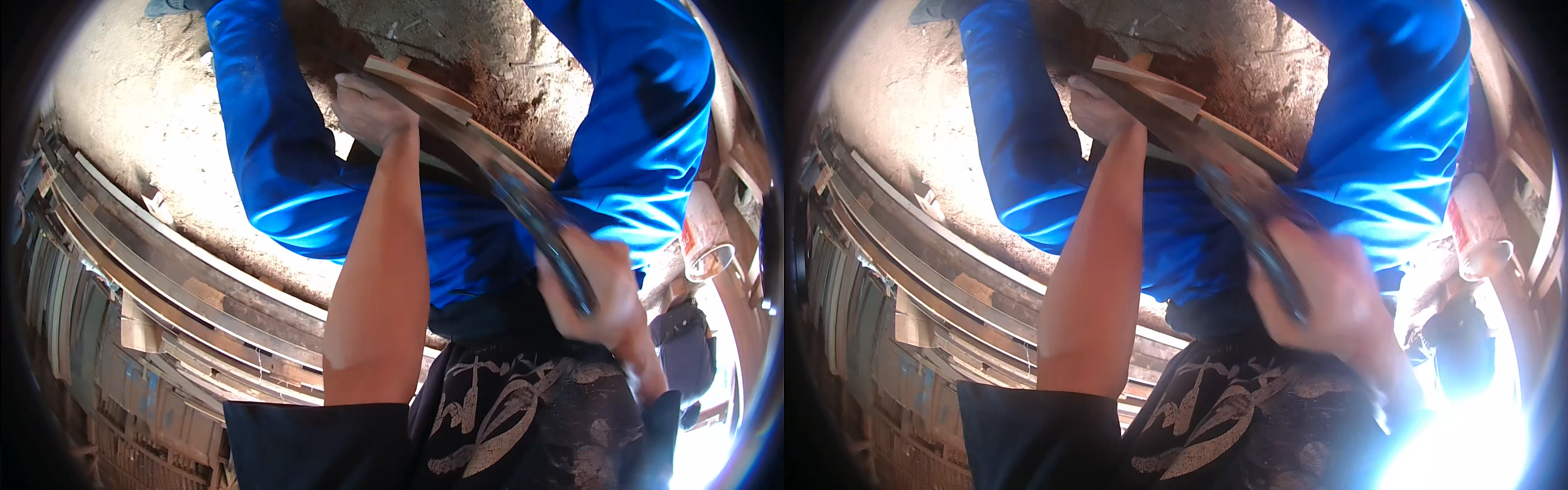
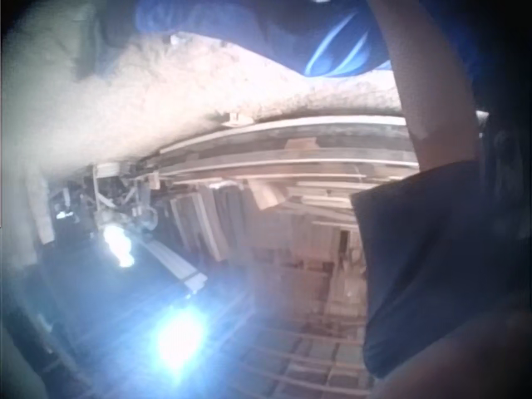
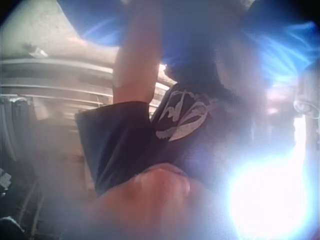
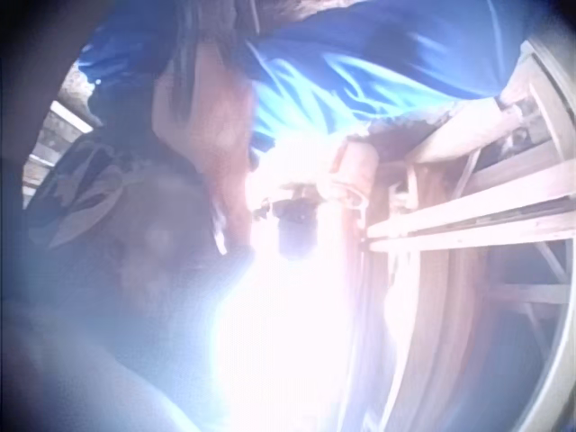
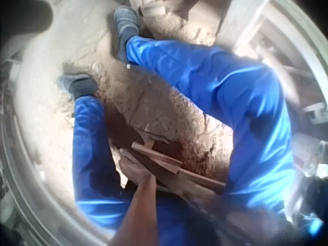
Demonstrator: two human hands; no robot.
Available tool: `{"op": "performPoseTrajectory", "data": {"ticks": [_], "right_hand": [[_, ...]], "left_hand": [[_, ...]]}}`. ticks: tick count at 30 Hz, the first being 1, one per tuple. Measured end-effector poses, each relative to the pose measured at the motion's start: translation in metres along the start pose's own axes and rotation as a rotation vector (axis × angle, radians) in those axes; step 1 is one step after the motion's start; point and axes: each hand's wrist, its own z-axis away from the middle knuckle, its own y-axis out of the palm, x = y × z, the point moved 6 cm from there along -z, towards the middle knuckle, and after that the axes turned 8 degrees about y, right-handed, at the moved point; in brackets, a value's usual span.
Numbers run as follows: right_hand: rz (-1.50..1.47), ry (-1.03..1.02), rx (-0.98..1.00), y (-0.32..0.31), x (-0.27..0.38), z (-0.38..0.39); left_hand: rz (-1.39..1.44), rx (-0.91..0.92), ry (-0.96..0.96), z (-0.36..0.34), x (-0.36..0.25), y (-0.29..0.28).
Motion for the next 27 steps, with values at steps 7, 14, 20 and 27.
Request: {"op": "performPoseTrajectory", "data": {"ticks": [7,14,20,27], "right_hand": [[0.162,0.123,0.062,-0.04,0.002,0.061],[0.082,-0.008,-0.036,-0.021,0.01,0.026],[0.393,-0.189,-0.097,-0.038,0.004,0.065],[0.07,-0.043,-0.024,-0.023,-0.001,0.051]], "left_hand": [[-0.004,0.039,-0.02,0.004,-0.003,0.016],[0.108,0.007,-0.101,0.004,0.003,0.01],[-0.047,-0.067,-0.048,-0.003,0.004,0.002],[-0.051,-0.036,0.035,-0.002,0.015,-0.012]]}}
